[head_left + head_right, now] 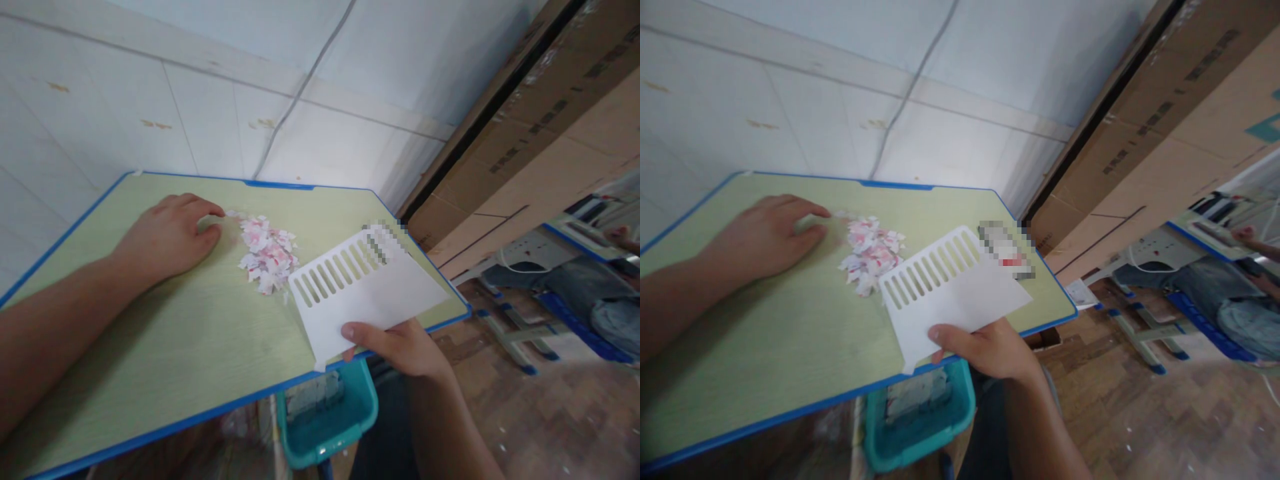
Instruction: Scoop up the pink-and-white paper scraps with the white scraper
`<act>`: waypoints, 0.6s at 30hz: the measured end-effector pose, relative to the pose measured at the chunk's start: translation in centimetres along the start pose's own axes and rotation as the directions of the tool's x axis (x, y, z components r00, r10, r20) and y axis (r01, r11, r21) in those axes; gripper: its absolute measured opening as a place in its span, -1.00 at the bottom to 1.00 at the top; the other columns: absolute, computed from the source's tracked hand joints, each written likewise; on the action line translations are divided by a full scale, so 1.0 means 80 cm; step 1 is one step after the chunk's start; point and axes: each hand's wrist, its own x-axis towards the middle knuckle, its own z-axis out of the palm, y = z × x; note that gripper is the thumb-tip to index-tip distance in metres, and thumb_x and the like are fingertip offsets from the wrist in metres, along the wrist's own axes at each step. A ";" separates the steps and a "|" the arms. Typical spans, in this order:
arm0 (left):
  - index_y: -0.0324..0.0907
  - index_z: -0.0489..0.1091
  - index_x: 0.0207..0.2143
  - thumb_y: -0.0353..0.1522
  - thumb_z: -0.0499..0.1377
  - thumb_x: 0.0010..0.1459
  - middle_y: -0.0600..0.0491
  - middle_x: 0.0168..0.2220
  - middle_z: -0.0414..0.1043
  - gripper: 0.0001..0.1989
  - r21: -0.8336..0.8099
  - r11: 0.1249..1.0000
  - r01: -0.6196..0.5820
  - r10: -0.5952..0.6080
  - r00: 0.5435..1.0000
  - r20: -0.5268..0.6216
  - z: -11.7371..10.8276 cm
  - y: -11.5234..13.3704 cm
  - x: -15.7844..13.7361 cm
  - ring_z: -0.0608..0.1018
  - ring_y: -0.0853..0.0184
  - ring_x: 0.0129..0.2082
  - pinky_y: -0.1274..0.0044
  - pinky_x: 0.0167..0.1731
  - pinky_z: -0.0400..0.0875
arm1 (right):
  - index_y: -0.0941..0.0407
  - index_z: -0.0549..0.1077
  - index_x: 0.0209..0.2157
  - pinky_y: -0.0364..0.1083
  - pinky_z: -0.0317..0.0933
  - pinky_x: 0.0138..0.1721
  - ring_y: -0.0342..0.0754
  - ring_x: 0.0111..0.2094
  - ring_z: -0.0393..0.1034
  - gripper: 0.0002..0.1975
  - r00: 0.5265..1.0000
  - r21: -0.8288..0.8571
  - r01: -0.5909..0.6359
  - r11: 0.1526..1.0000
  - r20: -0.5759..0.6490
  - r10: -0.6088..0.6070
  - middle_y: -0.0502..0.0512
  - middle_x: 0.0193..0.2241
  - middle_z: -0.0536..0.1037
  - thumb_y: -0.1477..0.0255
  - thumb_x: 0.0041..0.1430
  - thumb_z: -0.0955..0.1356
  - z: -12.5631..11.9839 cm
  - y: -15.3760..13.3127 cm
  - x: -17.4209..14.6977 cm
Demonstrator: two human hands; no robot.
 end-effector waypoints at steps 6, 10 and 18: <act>-0.35 0.69 0.37 -0.12 -0.05 0.45 -0.41 0.42 0.65 -0.23 0.016 1.000 -0.010 0.010 1.000 0.021 0.002 -0.002 0.002 0.61 -0.24 0.48 0.02 0.65 0.41 | 0.00 0.78 -0.26 0.08 0.80 -0.28 0.21 -0.36 0.85 -0.56 0.997 0.060 0.032 0.998 0.071 -0.036 0.14 -0.40 0.84 -0.06 0.49 0.71 -0.004 -0.001 0.001; -0.32 0.69 0.36 -0.10 -0.05 0.46 -0.39 0.43 0.65 -0.24 0.004 1.000 -0.009 0.009 1.000 0.028 0.004 -0.003 0.001 0.59 -0.23 0.48 0.02 0.66 0.40 | 0.00 0.78 -0.28 0.11 0.81 -0.18 0.19 -0.35 0.82 -0.53 0.986 0.052 0.072 0.996 0.146 -0.079 0.14 -0.42 0.83 -0.08 0.53 0.68 -0.006 0.002 0.002; -0.17 0.70 0.23 -0.03 0.08 0.55 -0.29 0.39 0.70 -0.43 -0.281 0.959 -0.022 -0.006 0.995 -0.099 -0.033 0.046 -0.009 0.63 -0.12 0.44 0.07 0.55 0.52 | -0.04 0.81 0.26 0.36 0.66 0.48 0.42 0.34 0.82 -0.42 0.961 0.007 0.138 0.990 -0.242 -0.132 0.26 0.32 0.88 0.06 0.31 0.76 0.002 0.004 0.017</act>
